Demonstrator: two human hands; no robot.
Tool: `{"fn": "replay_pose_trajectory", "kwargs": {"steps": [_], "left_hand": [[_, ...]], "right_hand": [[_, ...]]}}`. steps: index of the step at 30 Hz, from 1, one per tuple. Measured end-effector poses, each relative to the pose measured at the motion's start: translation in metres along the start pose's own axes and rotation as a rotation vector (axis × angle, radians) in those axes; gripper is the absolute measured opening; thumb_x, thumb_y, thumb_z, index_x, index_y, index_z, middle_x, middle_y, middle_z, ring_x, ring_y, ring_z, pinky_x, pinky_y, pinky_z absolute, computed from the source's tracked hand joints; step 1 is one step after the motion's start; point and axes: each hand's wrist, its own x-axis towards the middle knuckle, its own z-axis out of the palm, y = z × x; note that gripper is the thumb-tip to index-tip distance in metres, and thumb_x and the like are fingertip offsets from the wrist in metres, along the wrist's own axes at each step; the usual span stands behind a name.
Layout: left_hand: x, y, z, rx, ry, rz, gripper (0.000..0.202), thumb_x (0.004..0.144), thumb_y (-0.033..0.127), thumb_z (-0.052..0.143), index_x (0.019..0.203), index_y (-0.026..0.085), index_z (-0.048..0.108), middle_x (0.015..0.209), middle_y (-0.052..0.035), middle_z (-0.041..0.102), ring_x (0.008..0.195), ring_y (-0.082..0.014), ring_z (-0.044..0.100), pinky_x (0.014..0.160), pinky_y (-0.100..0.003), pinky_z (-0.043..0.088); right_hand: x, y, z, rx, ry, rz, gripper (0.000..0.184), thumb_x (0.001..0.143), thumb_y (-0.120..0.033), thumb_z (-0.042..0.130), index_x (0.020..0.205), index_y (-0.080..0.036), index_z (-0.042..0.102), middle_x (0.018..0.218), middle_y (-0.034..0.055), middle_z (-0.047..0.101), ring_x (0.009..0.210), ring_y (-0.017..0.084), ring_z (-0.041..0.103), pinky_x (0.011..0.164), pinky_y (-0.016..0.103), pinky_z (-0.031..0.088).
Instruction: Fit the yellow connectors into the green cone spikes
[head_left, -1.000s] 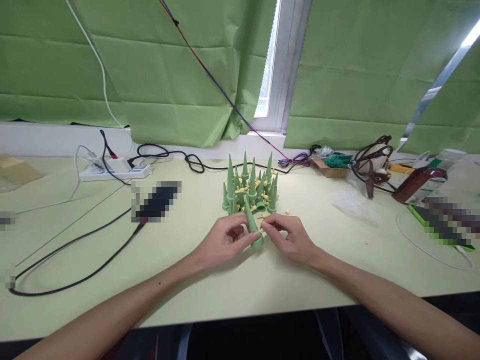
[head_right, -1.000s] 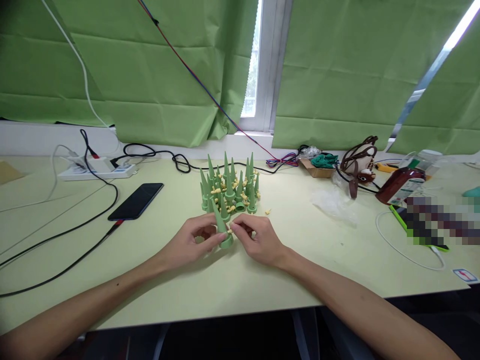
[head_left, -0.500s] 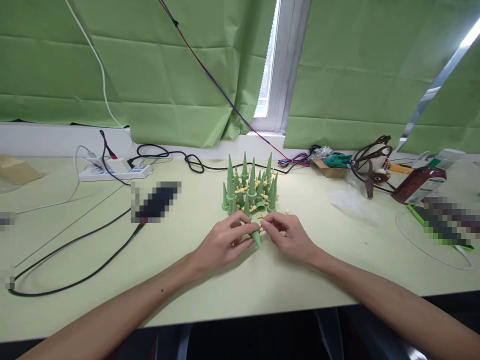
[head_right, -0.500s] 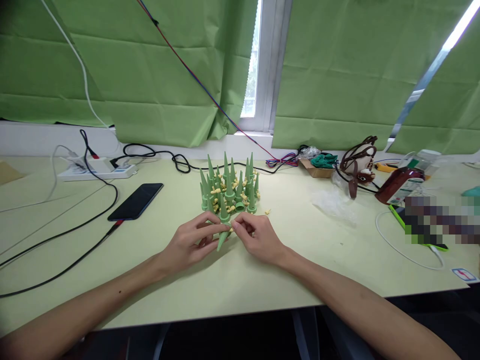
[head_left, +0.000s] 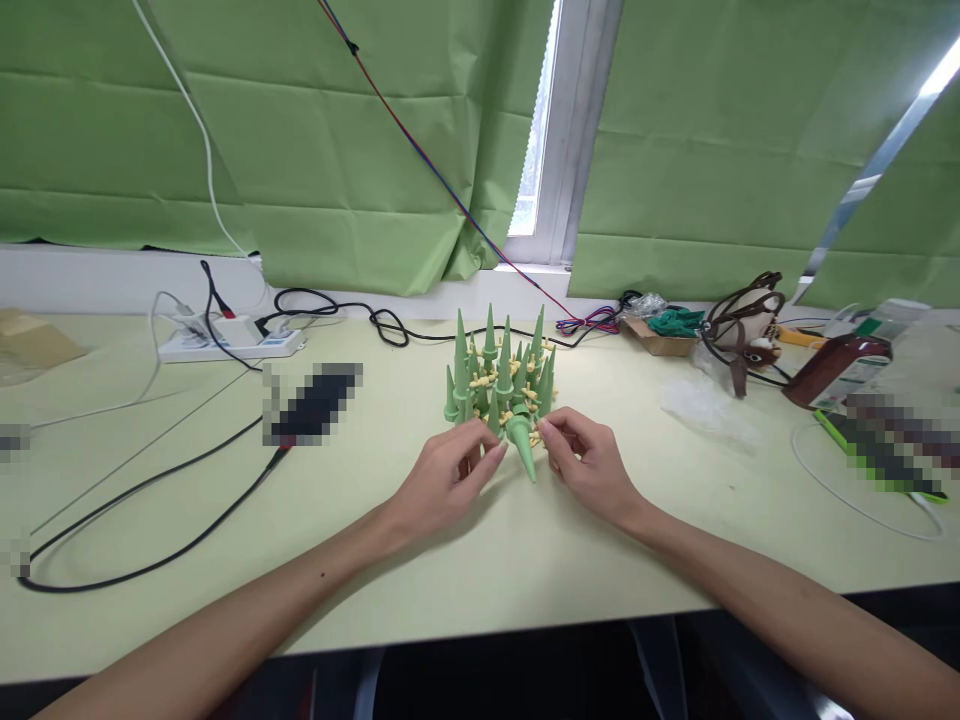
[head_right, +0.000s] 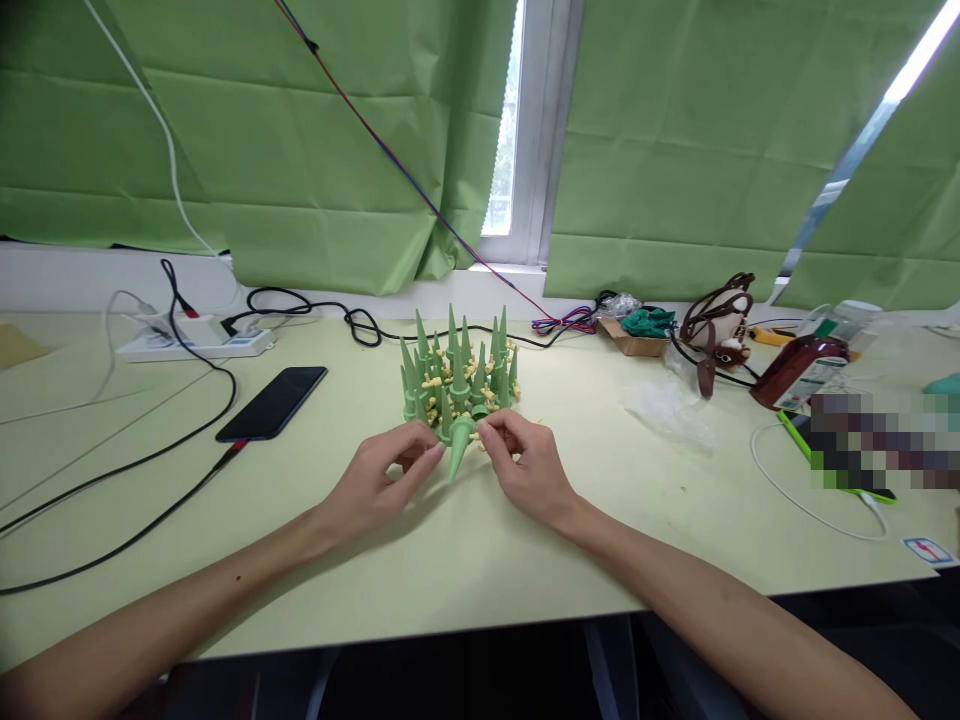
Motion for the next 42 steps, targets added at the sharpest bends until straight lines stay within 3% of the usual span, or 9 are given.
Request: {"fn": "replay_pose_trajectory", "kwargs": {"steps": [3,8,13,18,25,32,42], "left_hand": [[0.0026,0.0018,-0.0005,-0.092,-0.086,-0.152,0.045,0.101,0.042,0.039,0.071,0.015,0.058,0.056,0.0029,0.048,0.054,-0.0101,0.045,0.055,-0.023,0.037],[0.002,0.0004,0.0018,-0.3,-0.23,-0.332,0.051,0.097,0.055,0.042,0.072,0.015,0.059,0.05,0.0035,0.049,0.045,-0.009,0.043,0.047,-0.022,0.034],[0.0018,0.0008,0.0023,-0.423,-0.269,-0.379,0.045,0.093,0.056,0.051,0.083,0.014,0.063,0.051,0.0036,0.05,0.043,-0.0081,0.041,0.042,-0.021,0.033],[0.0017,0.0032,0.0022,-0.401,-0.239,-0.371,0.038,0.09,0.051,0.059,0.096,0.014,0.064,0.054,0.0052,0.045,0.046,-0.0081,0.04,0.043,-0.02,0.032],[-0.0001,0.0015,0.003,-0.226,-0.136,-0.237,0.03,0.088,0.045,0.064,0.092,0.016,0.06,0.062,0.0051,0.045,0.054,-0.0092,0.045,0.05,-0.022,0.038],[-0.0035,-0.0049,0.0052,-0.057,-0.002,0.073,0.019,0.089,0.024,0.064,0.106,0.018,0.063,0.076,0.0021,0.05,0.058,-0.0077,0.046,0.054,-0.021,0.041],[-0.0025,-0.0033,0.0021,0.02,0.023,0.303,0.025,0.089,0.004,0.054,0.106,0.018,0.065,0.087,-0.0019,0.056,0.061,-0.0068,0.047,0.056,-0.019,0.041]], "right_hand": [[-0.0004,0.0,0.0002,-0.008,0.002,-0.023,0.025,0.098,-0.038,0.051,0.083,-0.019,0.057,0.061,-0.0035,0.047,0.05,0.009,0.039,0.047,0.024,0.034],[-0.0019,0.0008,0.0005,-0.052,-0.06,-0.1,0.023,0.099,-0.035,0.05,0.087,-0.019,0.061,0.069,0.0001,0.056,0.054,0.01,0.044,0.051,0.024,0.038],[-0.0019,0.0015,0.0009,-0.081,-0.07,-0.157,0.024,0.099,-0.033,0.049,0.089,-0.018,0.065,0.071,0.0016,0.06,0.057,0.011,0.047,0.053,0.024,0.039],[-0.0016,-0.0002,0.0007,-0.078,-0.087,-0.149,0.024,0.099,-0.033,0.049,0.087,-0.018,0.064,0.071,0.0014,0.059,0.058,0.011,0.046,0.053,0.025,0.038],[-0.0019,-0.0027,0.0001,-0.068,-0.097,-0.164,0.022,0.099,-0.03,0.05,0.085,-0.018,0.062,0.07,0.0007,0.057,0.058,0.011,0.045,0.054,0.024,0.037],[-0.002,-0.006,0.0001,-0.055,-0.118,-0.173,0.023,0.099,-0.029,0.049,0.083,-0.017,0.061,0.068,-0.0004,0.056,0.057,0.01,0.044,0.053,0.024,0.036],[-0.0019,-0.0033,0.0009,-0.032,-0.142,-0.19,0.022,0.098,-0.025,0.05,0.078,-0.017,0.058,0.063,-0.0029,0.05,0.053,0.008,0.04,0.051,0.022,0.034]]}}
